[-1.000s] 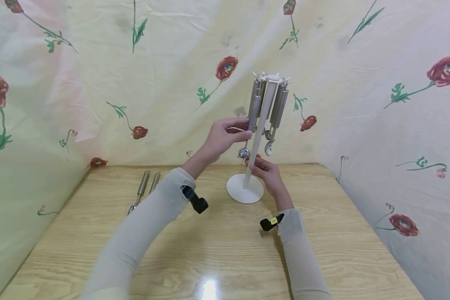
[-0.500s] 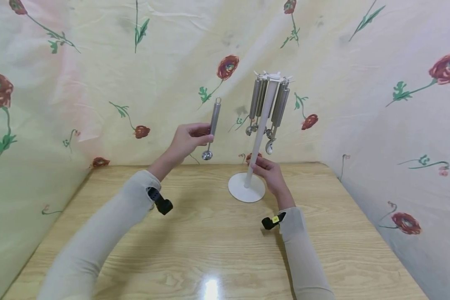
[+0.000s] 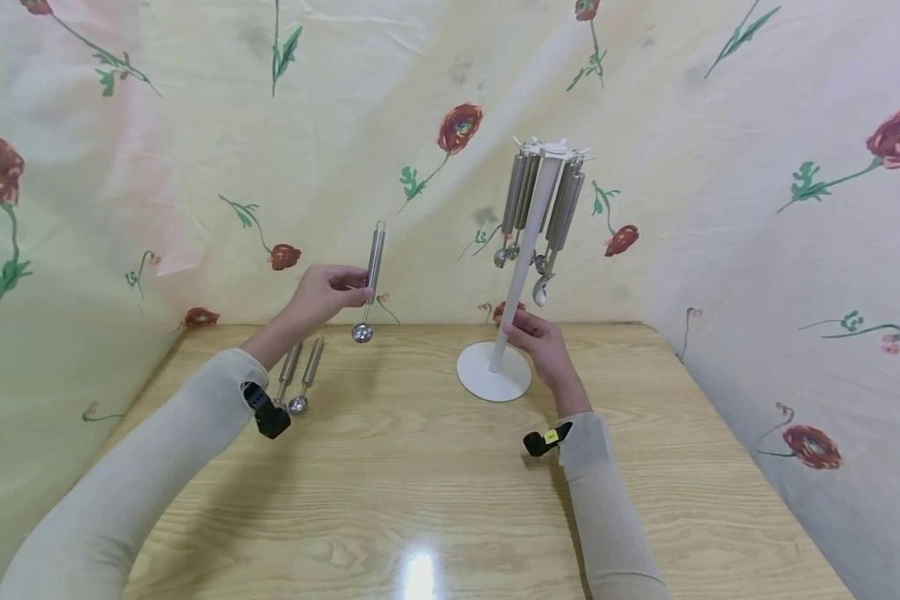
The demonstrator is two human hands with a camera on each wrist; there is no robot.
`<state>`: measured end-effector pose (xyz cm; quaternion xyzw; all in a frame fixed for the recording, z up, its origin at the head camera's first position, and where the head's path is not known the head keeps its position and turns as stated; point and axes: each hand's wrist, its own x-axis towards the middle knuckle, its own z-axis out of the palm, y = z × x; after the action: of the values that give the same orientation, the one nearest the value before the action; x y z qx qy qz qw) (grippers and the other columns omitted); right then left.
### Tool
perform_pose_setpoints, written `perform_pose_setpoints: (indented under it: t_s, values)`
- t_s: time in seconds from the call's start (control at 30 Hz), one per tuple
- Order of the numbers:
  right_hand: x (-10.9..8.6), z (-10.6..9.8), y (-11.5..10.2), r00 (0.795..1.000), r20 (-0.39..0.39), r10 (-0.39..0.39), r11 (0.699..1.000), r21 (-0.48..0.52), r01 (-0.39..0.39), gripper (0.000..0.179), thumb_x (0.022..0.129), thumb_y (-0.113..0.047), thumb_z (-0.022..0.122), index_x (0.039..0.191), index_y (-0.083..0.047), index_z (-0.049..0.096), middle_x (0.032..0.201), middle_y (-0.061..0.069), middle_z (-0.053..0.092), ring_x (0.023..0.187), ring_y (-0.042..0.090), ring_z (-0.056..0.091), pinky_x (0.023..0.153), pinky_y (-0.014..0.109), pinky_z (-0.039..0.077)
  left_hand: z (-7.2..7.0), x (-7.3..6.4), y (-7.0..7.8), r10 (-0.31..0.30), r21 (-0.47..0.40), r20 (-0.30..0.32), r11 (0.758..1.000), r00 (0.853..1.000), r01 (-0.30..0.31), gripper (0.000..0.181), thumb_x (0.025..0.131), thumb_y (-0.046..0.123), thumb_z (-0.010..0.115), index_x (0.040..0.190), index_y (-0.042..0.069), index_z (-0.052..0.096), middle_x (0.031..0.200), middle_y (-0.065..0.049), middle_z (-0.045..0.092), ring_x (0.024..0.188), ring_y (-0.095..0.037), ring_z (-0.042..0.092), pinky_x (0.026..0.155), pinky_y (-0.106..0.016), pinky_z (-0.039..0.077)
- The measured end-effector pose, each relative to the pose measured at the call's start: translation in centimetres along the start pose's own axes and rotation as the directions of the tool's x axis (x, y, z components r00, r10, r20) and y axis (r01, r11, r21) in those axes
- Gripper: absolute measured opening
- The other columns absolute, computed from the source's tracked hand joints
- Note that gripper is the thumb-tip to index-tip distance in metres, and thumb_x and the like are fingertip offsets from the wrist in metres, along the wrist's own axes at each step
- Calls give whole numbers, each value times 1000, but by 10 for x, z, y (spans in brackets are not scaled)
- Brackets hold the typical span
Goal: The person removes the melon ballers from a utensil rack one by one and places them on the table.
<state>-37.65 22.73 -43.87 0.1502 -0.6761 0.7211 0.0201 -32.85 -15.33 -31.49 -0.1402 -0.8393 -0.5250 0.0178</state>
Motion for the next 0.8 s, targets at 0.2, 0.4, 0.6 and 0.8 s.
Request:
perform_pose_setpoints:
  t_s: [0.2,0.4,0.6,0.8]
  values:
    - [0,-1,0,1000,-5,8,1000,3,-8,25,98,-9,68,123,-10,73,112,-12,76,115,16,70,95,23,58,-9,-9,-31,-52,-24,46,998,998,53,42,98,9,68,135,-8,59,121,-27,68,88,-6,70,89,-26,61]
    - [0,1,-2,1000,-12,24,1000,6,-24,29,98,-9,68,127,-6,71,112,-13,76,114,15,71,95,23,58,-16,-17,-57,-138,-92,71,985,988,144,45,98,6,67,136,-13,55,118,-26,70,84,-6,72,90,-32,62]
    - [1,1,-1,1000,1,17,1000,17,-17,31,98,-9,68,129,-3,69,113,-12,76,109,7,71,95,23,58,-19,-25,-79,-244,-82,88,964,966,251,48,98,5,67,140,-12,52,125,-30,67,89,-11,74,94,-36,61]
    - [1,0,1,1000,1,6,1000,13,-6,31,98,-9,68,128,-4,69,113,-13,76,110,8,71,94,23,59,-18,-32,-96,-314,-69,75,945,947,319,48,98,9,68,141,-9,54,125,-28,68,92,-15,74,100,-45,58]
